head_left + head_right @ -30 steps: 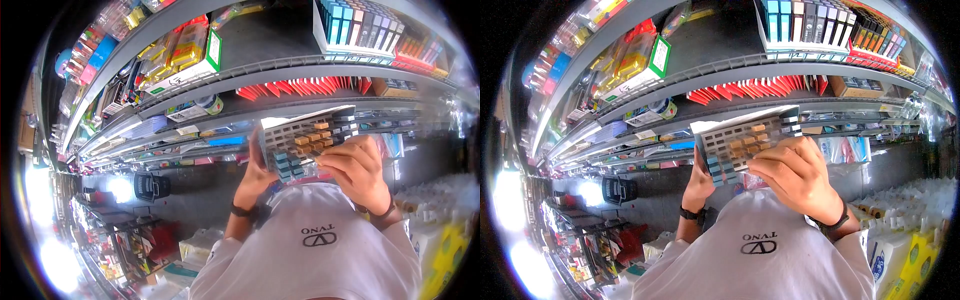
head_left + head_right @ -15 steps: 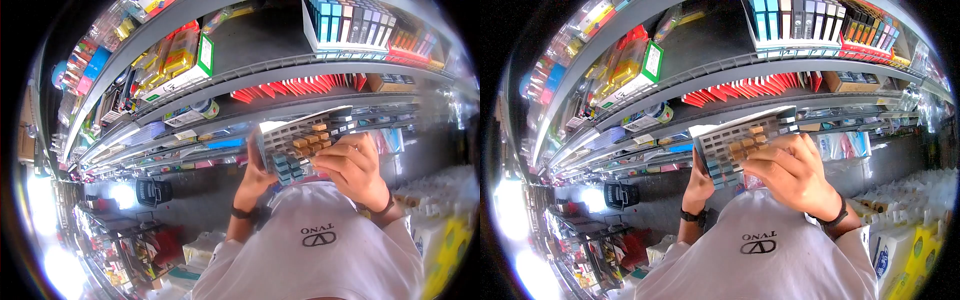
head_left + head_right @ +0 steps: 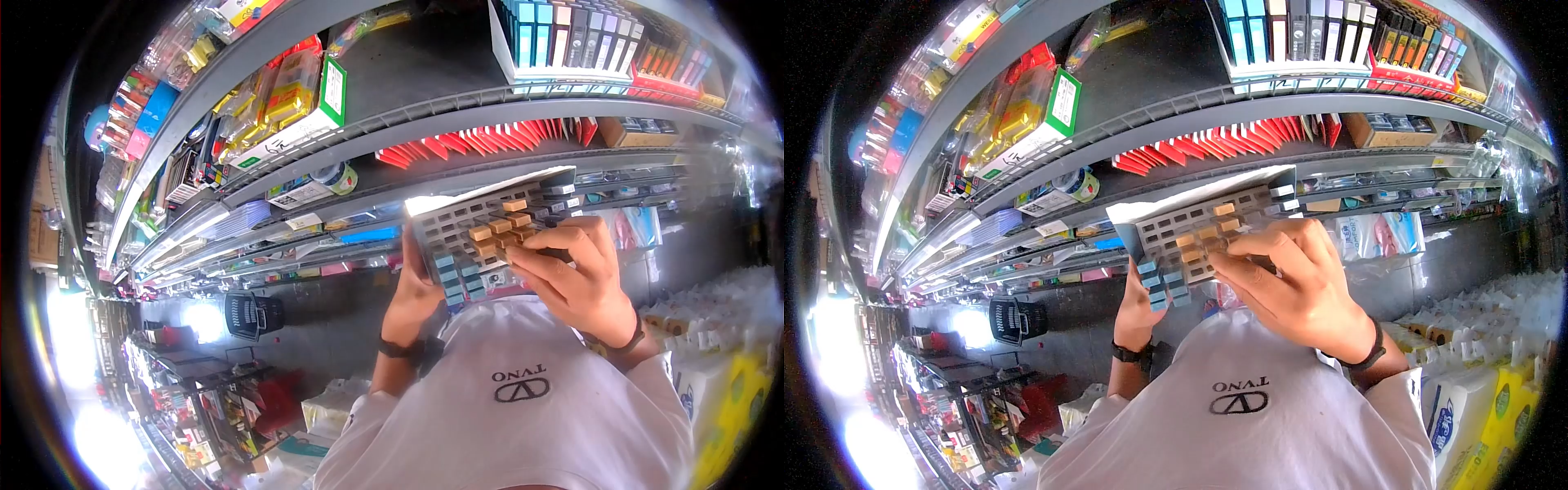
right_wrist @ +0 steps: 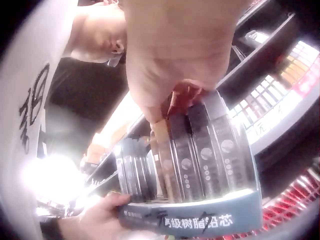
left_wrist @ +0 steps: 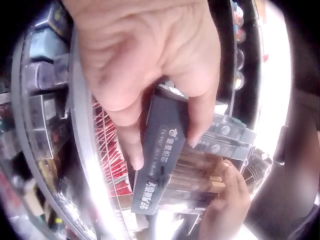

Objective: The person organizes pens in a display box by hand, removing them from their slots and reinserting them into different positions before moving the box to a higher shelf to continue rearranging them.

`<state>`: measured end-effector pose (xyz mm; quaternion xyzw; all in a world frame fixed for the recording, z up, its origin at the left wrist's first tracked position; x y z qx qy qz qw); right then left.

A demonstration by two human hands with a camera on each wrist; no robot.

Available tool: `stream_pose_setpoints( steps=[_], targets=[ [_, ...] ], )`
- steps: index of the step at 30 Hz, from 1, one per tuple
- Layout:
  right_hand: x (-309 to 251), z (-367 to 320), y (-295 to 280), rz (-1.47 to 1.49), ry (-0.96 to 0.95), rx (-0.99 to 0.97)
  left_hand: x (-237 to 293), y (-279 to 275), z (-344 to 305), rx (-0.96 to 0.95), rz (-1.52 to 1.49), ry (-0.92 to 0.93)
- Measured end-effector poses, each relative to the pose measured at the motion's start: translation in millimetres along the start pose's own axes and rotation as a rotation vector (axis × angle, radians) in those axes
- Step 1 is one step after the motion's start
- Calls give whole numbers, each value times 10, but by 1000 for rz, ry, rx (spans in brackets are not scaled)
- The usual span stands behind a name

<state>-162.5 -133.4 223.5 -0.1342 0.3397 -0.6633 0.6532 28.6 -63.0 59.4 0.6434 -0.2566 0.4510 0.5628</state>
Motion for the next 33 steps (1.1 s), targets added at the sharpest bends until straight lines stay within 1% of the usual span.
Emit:
stream_pose_setpoints(
  steps=[4,7,9,10,12,15,18,20,22,26,28,31,33],
  targets=[
    [-3,-20,-14,5,11,-25,-34,-56,7,-15,-26,15],
    [-8,-39,-8,9,-45,-16,-52,-94,-15,11,-17,-40],
    [-50,-38,19,-12,-47,-12,-37,-108,-43,21,92,-35],
    [-74,-34,29,-22,-49,-10,-14,-103,-63,8,182,2],
    [-112,-28,56,-44,-54,-38,15,-83,-62,19,207,19],
    [-107,-35,73,-57,-59,-67,30,-33,-25,66,70,-21],
    [-15,-45,49,-63,-57,-89,32,-27,-7,45,50,-5],
    [6,-36,42,-59,-48,-104,21,-6,26,-2,38,37],
    [-22,-15,68,-35,-39,-125,-69,-85,33,20,34,34],
    [11,-12,72,-44,-6,-63,-35,-24,76,40,12,19],
    [44,-8,84,-55,10,-36,-53,-23,76,36,24,4],
    [52,53,155,-31,30,-89,-99,-75,97,25,112,17],
    [76,35,190,-51,46,-91,-135,-101,116,8,150,34]
  ],
)
Point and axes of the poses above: each hand's wrist, its own z-axis towards the middle knuckle, its own y-axis out of the palm, x = y × z, the point moved 8 cm from there along z, towards the middle knuckle, and after that the axes turned 1 degree about z, right-handed, at the moved point
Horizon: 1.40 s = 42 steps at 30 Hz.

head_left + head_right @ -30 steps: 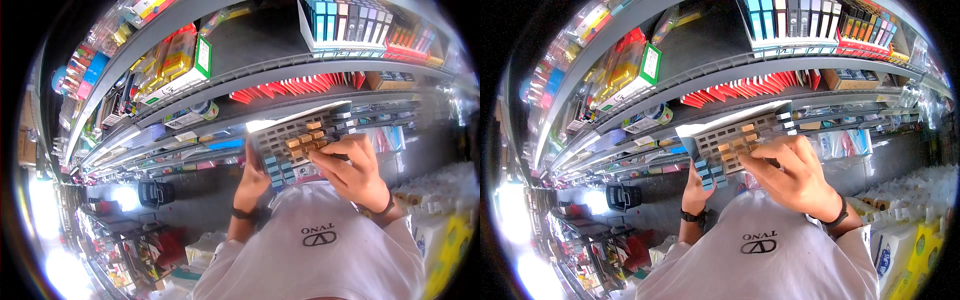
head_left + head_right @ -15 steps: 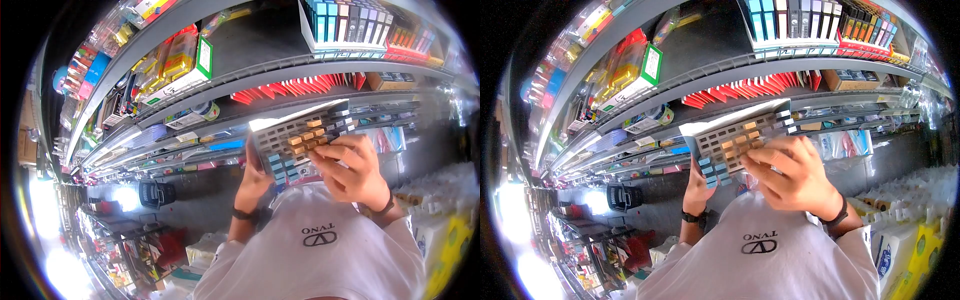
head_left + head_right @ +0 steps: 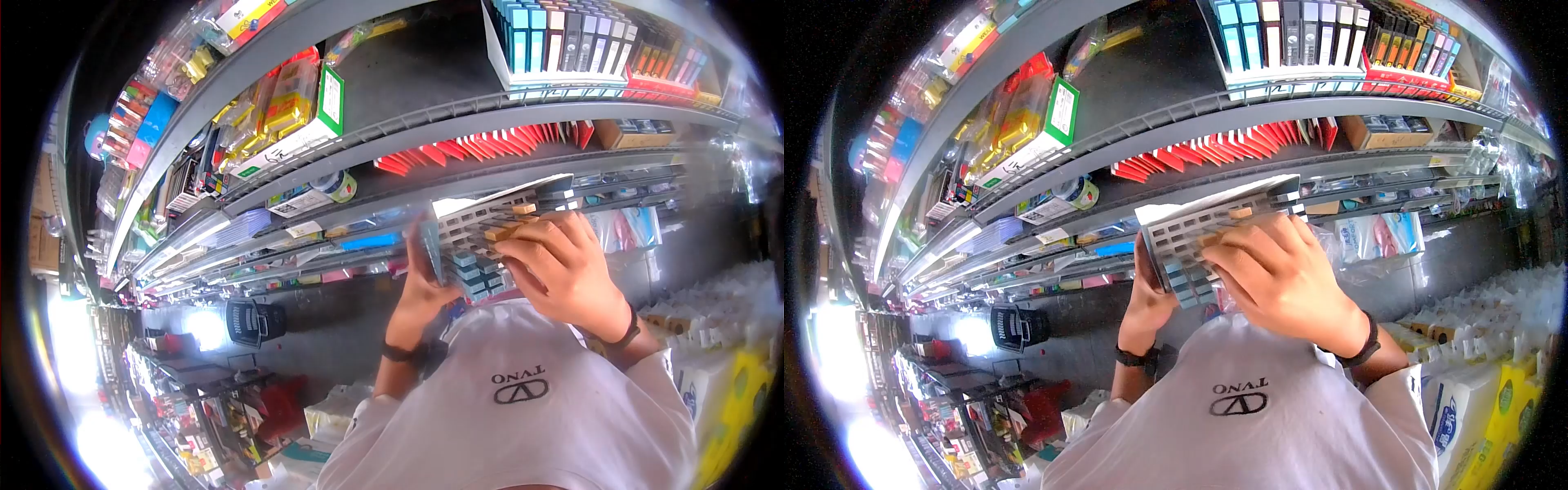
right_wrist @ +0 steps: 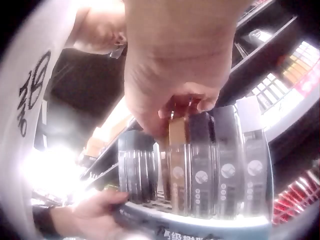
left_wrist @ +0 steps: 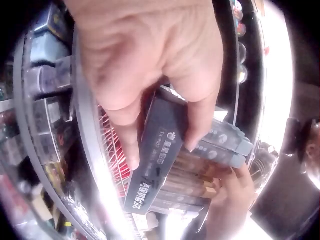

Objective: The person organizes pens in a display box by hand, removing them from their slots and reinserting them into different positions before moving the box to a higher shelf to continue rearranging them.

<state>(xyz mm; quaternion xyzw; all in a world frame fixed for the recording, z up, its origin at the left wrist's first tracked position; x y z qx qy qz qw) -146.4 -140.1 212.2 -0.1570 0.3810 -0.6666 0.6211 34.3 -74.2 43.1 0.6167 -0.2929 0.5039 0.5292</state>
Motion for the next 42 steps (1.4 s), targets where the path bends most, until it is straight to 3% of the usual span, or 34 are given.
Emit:
stream_pose_setpoints(
  steps=[13,20,23,29,38,42],
  targets=[
    [55,-13,-42,21,29,13,0,70,19,-33,-80,-41],
    [88,0,-524,190,57,173,-107,-81,-83,-37,-106,27],
    [231,-221,-712,450,125,335,-364,-384,-227,-42,-113,-100],
    [280,-350,-811,511,144,463,-289,-331,-235,-93,-284,-66],
    [112,-261,-730,383,109,326,-143,-284,-219,-53,-196,2],
    [-48,-89,-484,217,24,106,-119,-204,-173,8,-273,-54]
  ],
)
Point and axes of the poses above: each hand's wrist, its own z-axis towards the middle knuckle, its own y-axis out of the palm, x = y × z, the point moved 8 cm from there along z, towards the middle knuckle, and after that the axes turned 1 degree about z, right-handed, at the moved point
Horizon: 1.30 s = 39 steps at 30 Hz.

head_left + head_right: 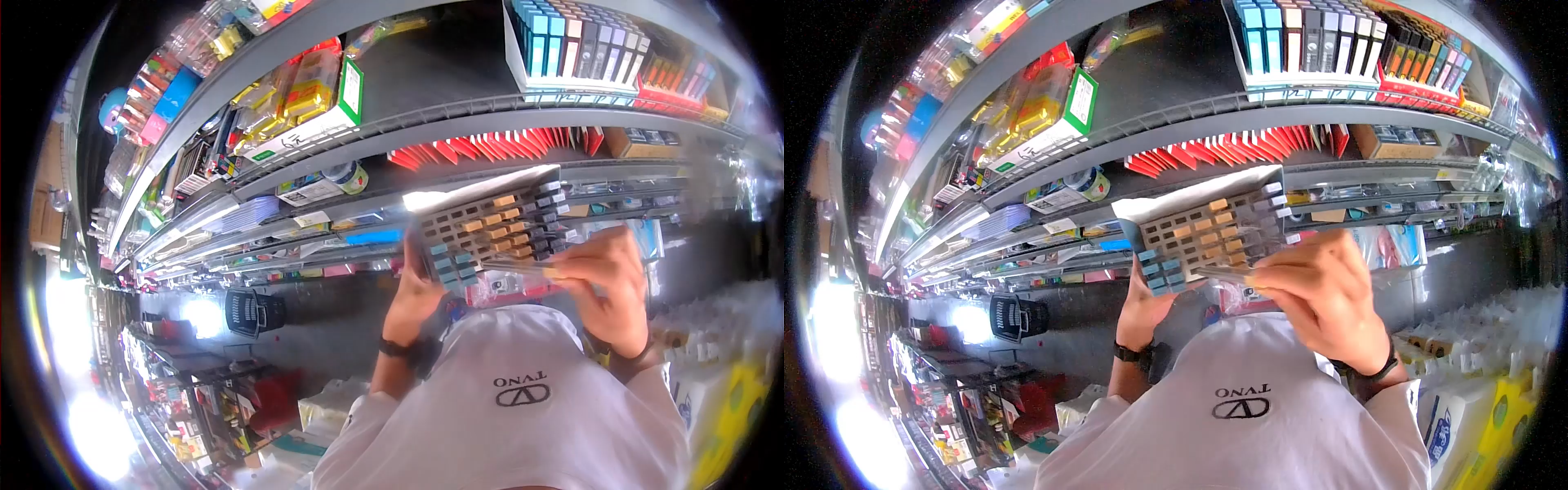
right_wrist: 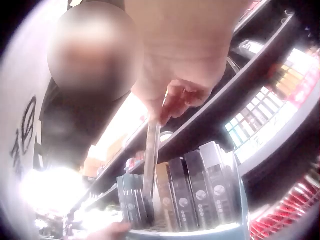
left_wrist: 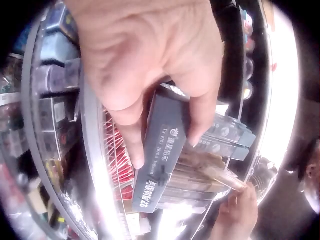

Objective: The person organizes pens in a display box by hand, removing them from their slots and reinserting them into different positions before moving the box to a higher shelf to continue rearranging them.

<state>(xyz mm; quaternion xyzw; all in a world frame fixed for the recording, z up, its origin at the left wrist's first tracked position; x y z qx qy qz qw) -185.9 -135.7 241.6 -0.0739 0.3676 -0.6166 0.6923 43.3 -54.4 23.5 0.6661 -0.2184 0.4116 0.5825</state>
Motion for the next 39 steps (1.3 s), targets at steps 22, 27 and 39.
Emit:
stream_pose_setpoints(
  steps=[22,27,39],
  targets=[
    [-76,31,371,-133,-56,-172,226,152,7,25,72,62],
    [-72,50,398,-90,-20,-215,236,130,11,35,117,61],
    [62,0,515,-152,-27,-144,174,182,49,74,190,31]
  ],
)
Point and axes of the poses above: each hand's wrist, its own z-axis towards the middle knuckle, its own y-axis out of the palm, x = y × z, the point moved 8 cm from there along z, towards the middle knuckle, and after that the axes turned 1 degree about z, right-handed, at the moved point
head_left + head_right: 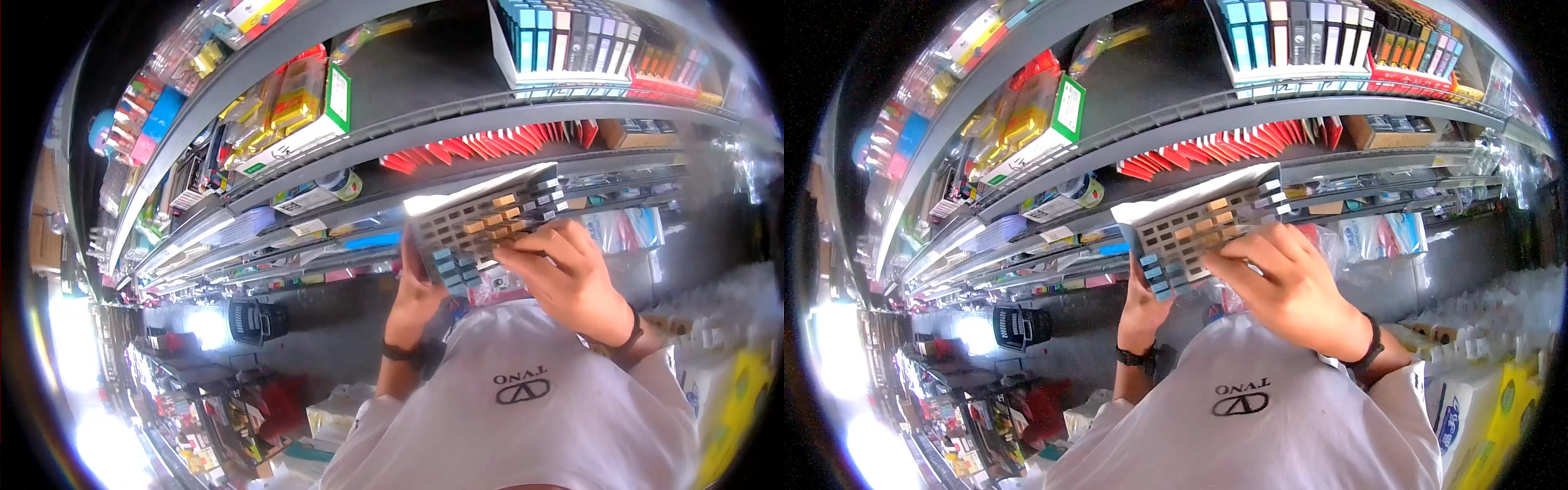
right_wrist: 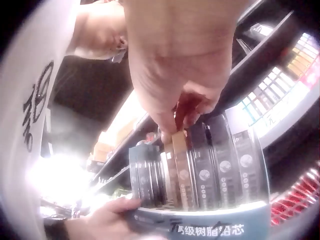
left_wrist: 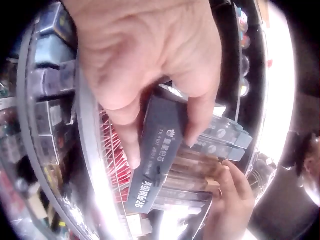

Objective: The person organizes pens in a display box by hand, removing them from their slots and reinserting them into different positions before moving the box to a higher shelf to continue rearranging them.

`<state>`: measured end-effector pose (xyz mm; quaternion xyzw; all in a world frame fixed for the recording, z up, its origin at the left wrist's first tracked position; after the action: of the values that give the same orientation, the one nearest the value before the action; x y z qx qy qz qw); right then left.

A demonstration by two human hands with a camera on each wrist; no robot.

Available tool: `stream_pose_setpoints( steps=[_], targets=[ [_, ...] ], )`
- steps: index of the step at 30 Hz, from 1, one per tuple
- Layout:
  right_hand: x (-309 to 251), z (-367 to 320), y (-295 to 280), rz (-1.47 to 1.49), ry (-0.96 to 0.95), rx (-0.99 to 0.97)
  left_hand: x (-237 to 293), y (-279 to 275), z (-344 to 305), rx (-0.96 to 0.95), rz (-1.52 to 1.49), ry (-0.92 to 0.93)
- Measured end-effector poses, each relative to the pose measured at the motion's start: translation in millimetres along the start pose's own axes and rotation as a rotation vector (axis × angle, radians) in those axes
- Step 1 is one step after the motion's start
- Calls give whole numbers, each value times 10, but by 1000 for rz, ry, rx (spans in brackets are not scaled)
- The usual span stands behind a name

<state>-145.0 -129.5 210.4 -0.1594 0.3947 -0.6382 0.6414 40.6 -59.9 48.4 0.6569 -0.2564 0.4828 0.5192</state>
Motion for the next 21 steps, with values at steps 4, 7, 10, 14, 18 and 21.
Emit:
stream_pose_setpoints(
  steps=[4,7,10,14,18,21],
  targets=[
    [-7,-22,6,-12,-27,-25,83,93,15,-1,-20,10],
    [-68,-29,0,-163,-102,5,88,67,25,-19,-27,37],
    [-108,-27,-4,-241,-133,9,18,-1,35,-14,-13,25],
    [-87,-20,18,-209,-119,-14,-87,-101,35,-31,-33,-4],
    [-43,2,9,-113,-75,36,-17,-17,26,-22,-53,-13],
    [16,39,-32,-67,-15,57,12,24,39,-31,-4,19]
  ],
)
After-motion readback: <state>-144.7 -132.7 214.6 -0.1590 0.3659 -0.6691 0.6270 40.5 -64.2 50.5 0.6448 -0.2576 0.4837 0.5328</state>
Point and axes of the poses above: each hand's wrist, its own z-axis towards the middle knuckle, its own y-axis out of the palm, x = y × z, the point moved 8 cm from there along z, towards the middle knuckle, and after that the axes turned 1 degree about z, right-handed, at the moved point
